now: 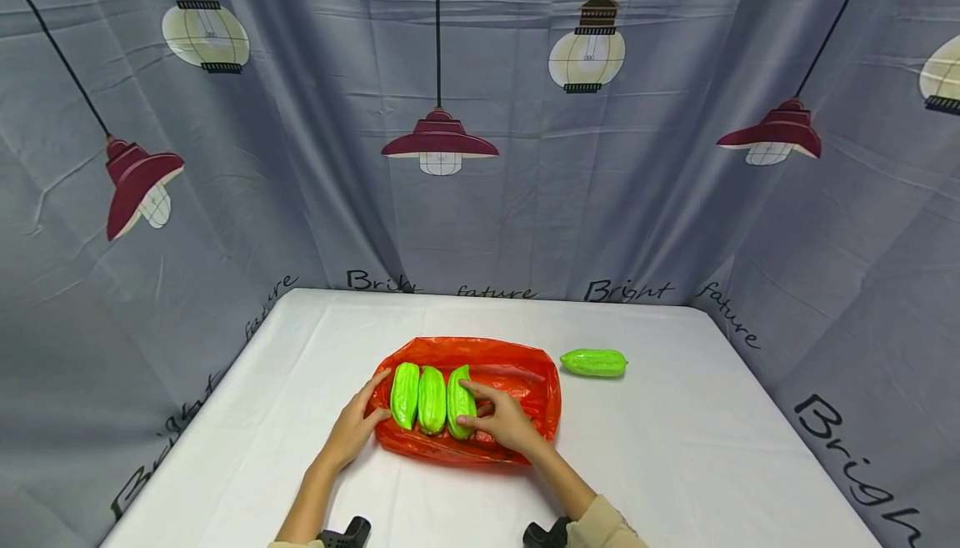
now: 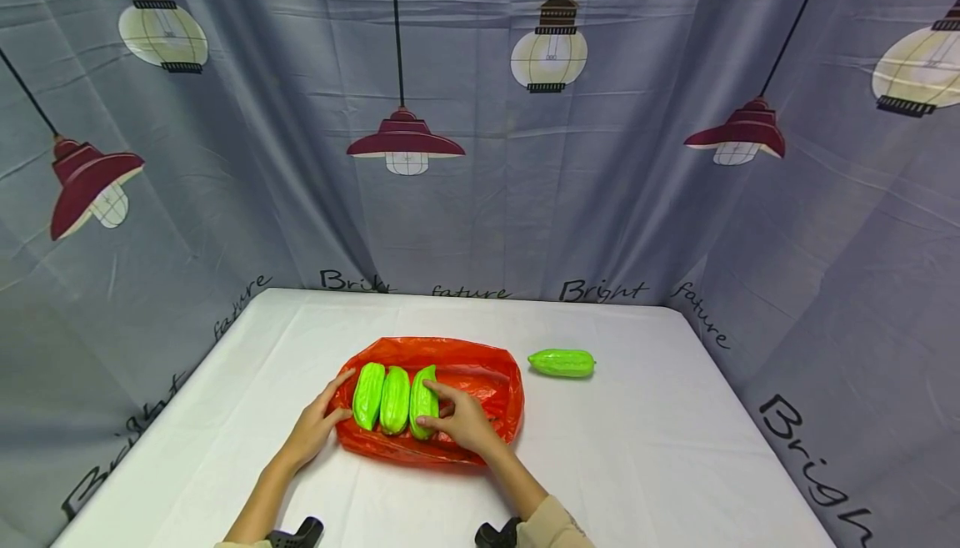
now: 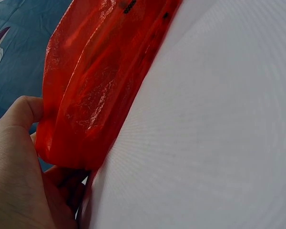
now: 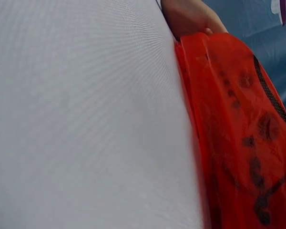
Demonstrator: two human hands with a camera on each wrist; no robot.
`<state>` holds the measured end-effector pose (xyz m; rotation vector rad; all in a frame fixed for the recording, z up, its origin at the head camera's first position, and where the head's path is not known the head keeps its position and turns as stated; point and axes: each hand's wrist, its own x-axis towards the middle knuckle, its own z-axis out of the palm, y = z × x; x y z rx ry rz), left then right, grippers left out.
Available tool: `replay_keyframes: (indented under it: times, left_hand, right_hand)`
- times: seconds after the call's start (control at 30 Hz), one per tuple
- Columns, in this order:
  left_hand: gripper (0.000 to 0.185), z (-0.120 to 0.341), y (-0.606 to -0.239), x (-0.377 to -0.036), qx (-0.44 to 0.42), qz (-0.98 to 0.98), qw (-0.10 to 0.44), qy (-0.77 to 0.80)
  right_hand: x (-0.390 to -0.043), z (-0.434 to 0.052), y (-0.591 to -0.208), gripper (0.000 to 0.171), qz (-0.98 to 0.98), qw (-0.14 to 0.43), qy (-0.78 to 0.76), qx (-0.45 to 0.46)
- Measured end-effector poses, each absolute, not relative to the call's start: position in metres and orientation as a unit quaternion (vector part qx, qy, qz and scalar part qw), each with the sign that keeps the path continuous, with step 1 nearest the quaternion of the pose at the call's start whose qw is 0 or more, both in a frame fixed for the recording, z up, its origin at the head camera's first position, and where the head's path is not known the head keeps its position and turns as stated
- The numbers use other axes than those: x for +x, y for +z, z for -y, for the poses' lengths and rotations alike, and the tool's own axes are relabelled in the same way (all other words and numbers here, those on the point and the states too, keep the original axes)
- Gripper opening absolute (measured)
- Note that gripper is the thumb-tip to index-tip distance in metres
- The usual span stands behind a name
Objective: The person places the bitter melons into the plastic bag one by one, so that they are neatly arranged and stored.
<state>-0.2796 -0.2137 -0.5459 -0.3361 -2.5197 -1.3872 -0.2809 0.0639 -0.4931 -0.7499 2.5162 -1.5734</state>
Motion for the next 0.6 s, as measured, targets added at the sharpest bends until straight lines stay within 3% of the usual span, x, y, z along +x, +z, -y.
replay_keyframes:
  times: [0.4, 0.6]
  left_hand:
    - [0.063, 0.213, -0.547, -0.28, -0.117, 0.864, 0.126, -0.472]
    - [0.063, 0.213, -0.547, -0.28, -0.116, 0.862, 0.13, -0.475]
  right_hand:
    - [-0.269, -0.064, -0.475, 0.056, -0.826, 0.042, -0.509, -0.239]
    - [-0.276, -0.063, -0.486, 0.056, -0.827, 0.034, -0.505, -0.243]
